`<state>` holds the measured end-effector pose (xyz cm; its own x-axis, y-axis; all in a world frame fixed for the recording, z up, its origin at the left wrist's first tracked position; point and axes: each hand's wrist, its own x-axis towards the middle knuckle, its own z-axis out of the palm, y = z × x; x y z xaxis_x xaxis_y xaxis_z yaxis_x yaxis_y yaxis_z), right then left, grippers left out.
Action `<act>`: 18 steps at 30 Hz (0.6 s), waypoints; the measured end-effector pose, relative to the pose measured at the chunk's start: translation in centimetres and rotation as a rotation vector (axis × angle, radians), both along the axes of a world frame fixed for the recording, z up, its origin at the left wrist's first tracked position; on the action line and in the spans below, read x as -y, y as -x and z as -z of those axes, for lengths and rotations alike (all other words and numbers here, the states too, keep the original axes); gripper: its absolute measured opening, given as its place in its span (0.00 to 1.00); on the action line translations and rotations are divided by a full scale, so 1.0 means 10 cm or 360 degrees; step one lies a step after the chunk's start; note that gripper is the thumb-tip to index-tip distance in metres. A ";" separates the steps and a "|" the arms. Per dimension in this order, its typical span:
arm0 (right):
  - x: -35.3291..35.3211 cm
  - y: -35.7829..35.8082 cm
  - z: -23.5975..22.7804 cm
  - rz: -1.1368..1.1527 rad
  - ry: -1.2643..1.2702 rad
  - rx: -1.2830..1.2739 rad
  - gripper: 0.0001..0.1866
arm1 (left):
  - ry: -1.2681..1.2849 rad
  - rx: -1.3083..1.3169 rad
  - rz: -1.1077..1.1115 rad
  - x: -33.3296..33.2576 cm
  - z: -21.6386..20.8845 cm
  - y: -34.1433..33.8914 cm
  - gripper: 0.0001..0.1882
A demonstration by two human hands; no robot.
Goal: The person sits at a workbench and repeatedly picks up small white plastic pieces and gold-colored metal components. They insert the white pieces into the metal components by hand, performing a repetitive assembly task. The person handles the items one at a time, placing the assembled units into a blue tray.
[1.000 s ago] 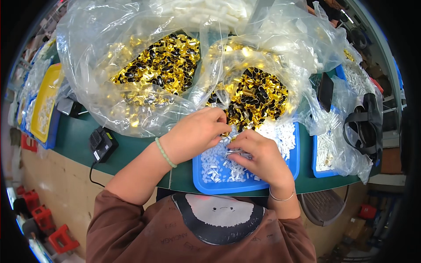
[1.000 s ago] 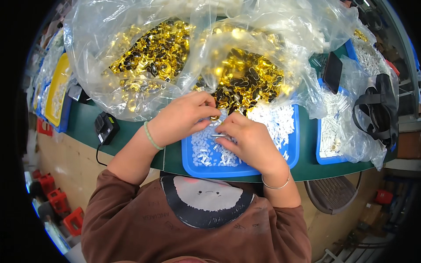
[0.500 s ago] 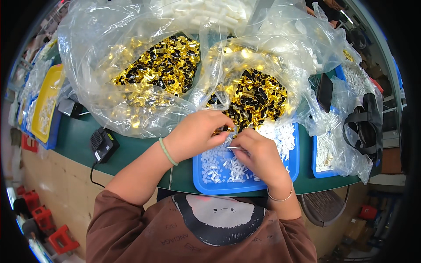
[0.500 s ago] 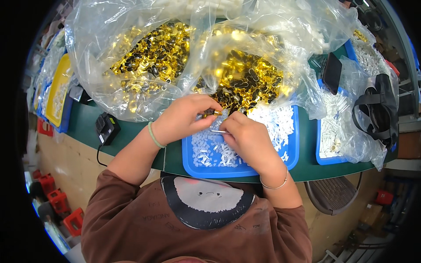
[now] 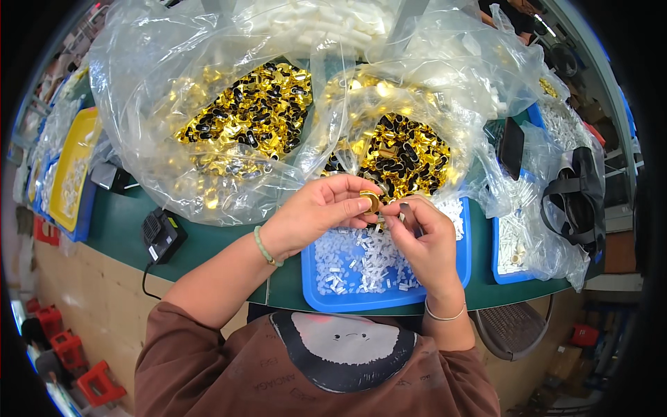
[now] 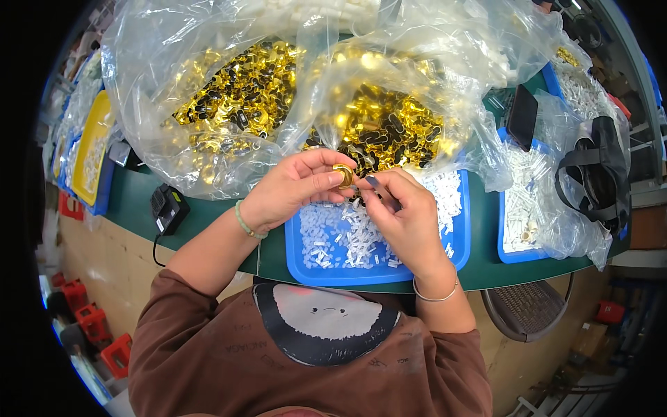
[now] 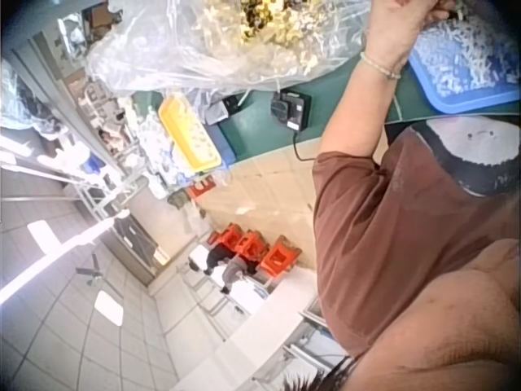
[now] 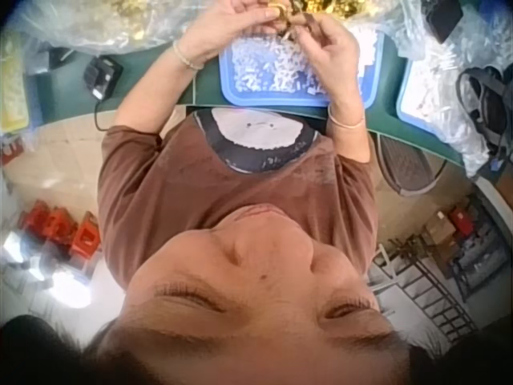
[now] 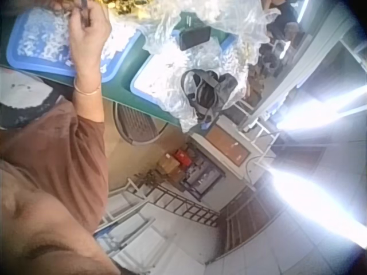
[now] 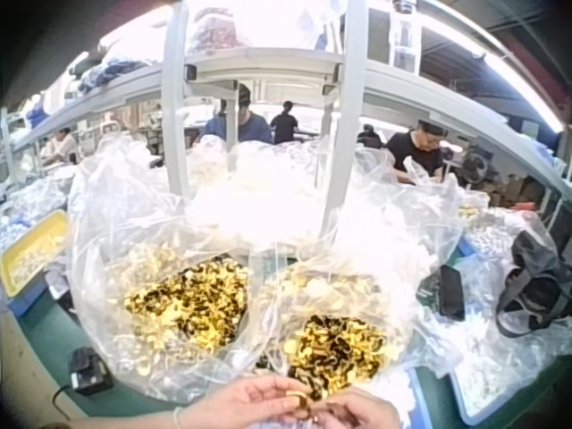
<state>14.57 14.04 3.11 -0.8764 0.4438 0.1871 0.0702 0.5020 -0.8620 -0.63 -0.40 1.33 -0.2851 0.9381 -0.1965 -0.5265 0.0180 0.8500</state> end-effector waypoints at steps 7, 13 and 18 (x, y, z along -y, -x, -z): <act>0.02 0.00 0.02 -0.0360 -0.0283 0.0083 0.09 | -0.0052 -0.0180 -0.0163 -0.01 0.06 0.02 0.14; 0.13 0.04 0.14 -0.0603 -0.0873 0.0095 0.07 | -0.0049 -0.0236 -0.0211 -0.01 0.05 0.01 0.14; 0.19 0.02 0.15 -0.0541 -0.1062 0.0308 0.07 | -0.0041 -0.0227 -0.0194 0.00 0.04 0.01 0.14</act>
<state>14.36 12.14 1.63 -0.9886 -0.0082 0.1503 -0.0621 0.9319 -0.3574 -0.75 -0.36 0.94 -0.4200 0.8992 -0.1226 -0.3975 -0.0609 0.9156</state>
